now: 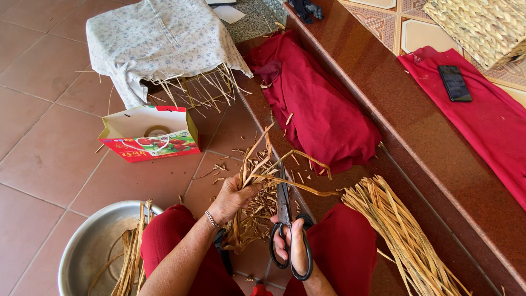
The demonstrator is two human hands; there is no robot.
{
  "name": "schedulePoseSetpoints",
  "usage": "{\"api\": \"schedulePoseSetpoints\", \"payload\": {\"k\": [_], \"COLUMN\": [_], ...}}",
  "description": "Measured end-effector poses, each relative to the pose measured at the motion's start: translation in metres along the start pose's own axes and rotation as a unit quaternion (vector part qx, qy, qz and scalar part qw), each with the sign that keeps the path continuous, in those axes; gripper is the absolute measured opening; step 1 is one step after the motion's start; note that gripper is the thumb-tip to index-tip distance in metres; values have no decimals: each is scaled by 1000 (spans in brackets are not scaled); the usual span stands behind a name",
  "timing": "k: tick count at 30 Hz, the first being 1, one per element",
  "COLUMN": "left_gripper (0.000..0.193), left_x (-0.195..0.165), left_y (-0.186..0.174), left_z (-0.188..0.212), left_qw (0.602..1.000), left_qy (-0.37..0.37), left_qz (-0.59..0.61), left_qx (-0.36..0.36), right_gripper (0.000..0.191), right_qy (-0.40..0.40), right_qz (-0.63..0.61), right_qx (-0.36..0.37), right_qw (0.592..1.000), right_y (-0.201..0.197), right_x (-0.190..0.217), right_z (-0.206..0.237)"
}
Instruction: The person sits on the floor and repeatedly picks up bundles of dried plant strips from a metal bowl. Using shears, the person cuts the strips into short pieces, which fall onto the floor. The person continues this process throughout the clip.
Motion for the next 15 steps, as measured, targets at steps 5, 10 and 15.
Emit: {"api": "schedulePoseSetpoints", "payload": {"k": [5,10,15], "left_gripper": [15,14,15], "left_x": [3,6,8], "left_y": [1,4,0], "left_z": [-1,-1,-2], "left_qw": [999,998,1000], "left_qy": [-17,-20,-13], "left_qz": [34,55,27], "left_qx": [-6,8,-7], "right_gripper": [89,96,108], "right_qy": [-11,4,8], "right_qz": [37,28,54], "right_qx": [-33,-24,8], "right_qw": [999,999,998], "right_y": [0,3,4], "right_x": [2,7,16], "right_z": [4,2,3]}}
Point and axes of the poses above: each hand's wrist, its own z-axis away from the middle knuckle, its own y-axis out of the palm, x = y × z, the point moved 6 cm from there along -z, towards the middle knuckle, and after that the axes turned 12 degrees about y, right-handed, at the moved point
